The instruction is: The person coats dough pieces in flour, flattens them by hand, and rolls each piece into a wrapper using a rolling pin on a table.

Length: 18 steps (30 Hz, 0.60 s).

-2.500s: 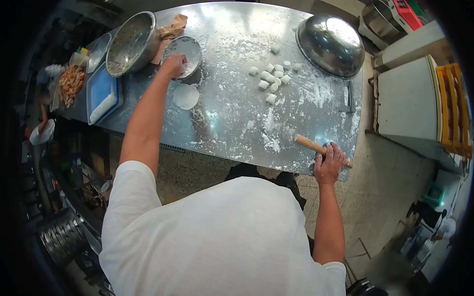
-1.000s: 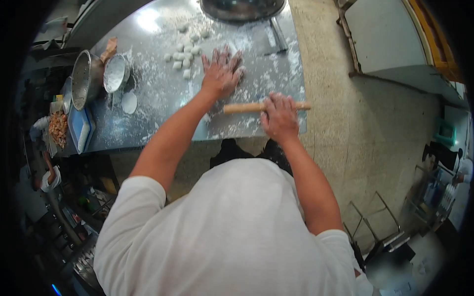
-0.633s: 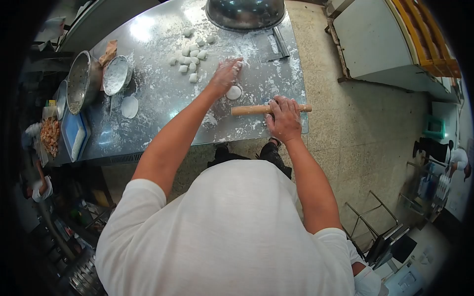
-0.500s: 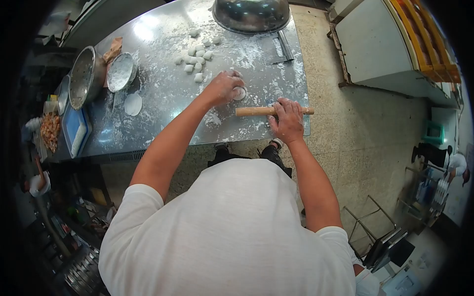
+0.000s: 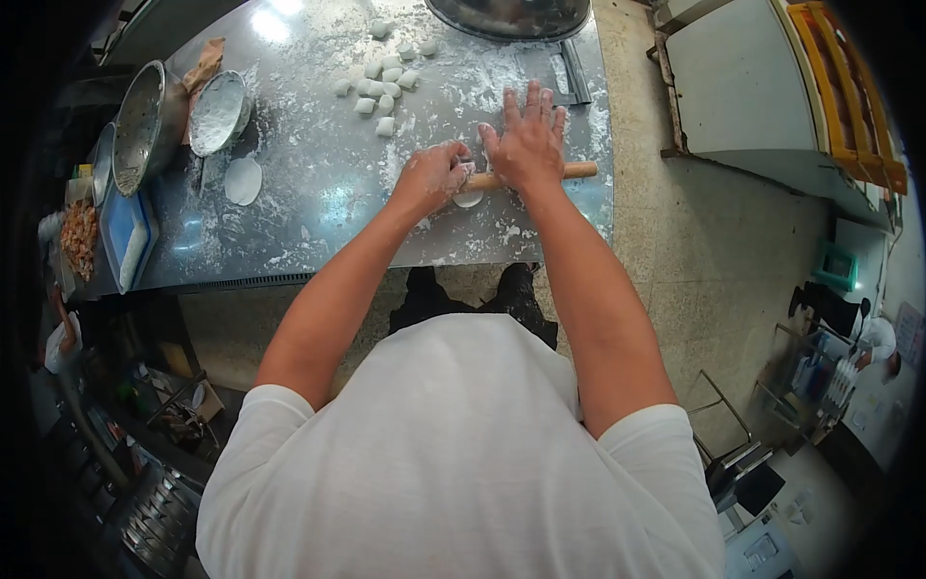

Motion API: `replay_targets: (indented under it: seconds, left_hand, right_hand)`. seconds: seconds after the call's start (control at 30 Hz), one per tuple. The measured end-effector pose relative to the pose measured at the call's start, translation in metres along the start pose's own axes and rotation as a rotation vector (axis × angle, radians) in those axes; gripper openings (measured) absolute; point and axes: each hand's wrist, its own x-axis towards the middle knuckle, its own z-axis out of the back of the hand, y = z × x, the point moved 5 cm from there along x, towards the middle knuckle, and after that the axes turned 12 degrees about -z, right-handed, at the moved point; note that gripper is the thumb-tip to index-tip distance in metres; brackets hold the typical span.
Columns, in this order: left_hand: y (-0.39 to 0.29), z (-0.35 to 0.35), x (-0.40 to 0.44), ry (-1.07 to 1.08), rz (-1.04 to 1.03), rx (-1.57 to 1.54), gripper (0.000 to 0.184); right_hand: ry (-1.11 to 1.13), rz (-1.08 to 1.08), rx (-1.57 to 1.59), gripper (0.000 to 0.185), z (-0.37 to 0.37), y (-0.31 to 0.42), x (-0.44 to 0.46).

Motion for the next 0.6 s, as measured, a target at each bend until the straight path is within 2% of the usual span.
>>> replay_targets:
  seconds: [0.07,0.13,0.27,0.33,0.4,0.47,0.53,0.6]
  left_hand:
    - [-0.004,0.004,0.001,0.003,-0.081,0.038,0.029]
    - [-0.009,-0.002,-0.005,0.216,-0.128,0.093,0.029]
    - [-0.001,-0.011,-0.021,0.247,-0.093,0.01,0.029]
    - [-0.002,-0.008,-0.025,0.211,-0.047,-0.025,0.026]
    - [0.001,-0.006,-0.021,0.183,-0.009,-0.057,0.024]
    - [-0.001,0.004,-0.013,0.013,-0.129,0.045,0.025]
    - [0.002,0.008,-0.007,-0.008,-0.099,0.002,0.024]
    - [-0.002,0.007,-0.003,0.016,-0.192,0.076,0.026]
  right_hand:
    - [-0.043,0.113,0.038,0.066,0.005,0.004,-0.005]
    - [0.011,0.129,0.069,0.064,0.006,-0.01,-0.04]
    - [0.166,0.174,-0.009,0.062,0.007,-0.034,-0.105]
    - [0.146,0.109,-0.034,0.061,0.012,-0.027,-0.098]
    - [0.118,0.035,-0.07,0.066,0.005,-0.006,-0.05]
    - [0.04,0.007,-0.031,0.068,-0.006,0.006,0.0]
    - [-0.027,0.014,0.005,0.069,-0.007,0.01,0.012]
    - [-0.044,0.08,0.078,0.067,0.0,0.016,0.015]
